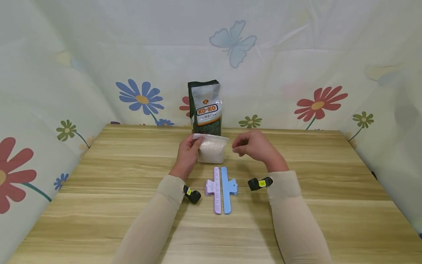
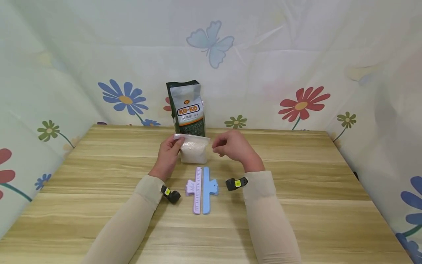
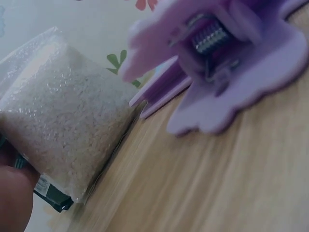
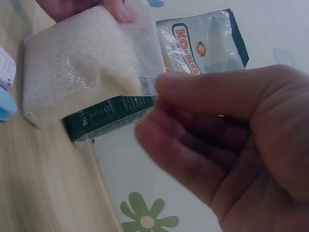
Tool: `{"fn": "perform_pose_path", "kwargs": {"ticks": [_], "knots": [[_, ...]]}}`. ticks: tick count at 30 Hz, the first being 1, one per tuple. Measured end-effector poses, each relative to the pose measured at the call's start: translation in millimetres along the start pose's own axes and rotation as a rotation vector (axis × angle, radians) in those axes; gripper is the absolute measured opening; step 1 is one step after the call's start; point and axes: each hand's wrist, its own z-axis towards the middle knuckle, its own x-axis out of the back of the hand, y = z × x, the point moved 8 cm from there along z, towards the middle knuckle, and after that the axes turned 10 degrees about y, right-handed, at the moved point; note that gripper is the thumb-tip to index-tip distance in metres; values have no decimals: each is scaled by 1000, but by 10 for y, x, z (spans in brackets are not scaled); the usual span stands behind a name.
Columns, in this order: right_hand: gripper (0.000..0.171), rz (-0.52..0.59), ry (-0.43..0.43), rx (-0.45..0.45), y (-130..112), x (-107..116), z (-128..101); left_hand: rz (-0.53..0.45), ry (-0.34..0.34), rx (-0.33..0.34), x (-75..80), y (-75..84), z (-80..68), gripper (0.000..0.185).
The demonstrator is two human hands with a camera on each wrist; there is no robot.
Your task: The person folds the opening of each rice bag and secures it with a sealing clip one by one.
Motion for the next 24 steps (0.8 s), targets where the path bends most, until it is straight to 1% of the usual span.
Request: {"fn": "perform_pose_path", "kwargs": {"ticks": [8, 14, 18, 24], "knots": [[5, -109, -110, -19, -8, -66, -49, -6, 26, 6, 7, -11, -7, 26], [4, -144, -193, -27, -11, -147, -88, -30, 36, -5, -12, 19, -22, 25], [4, -150, -243, -16, -8, -212, -101, -19, 21, -9, -19, 38, -31, 27], [4, -168, -306, -33, 18, -296, -127, -22, -17, 18, -18, 11, -26, 30]]}}
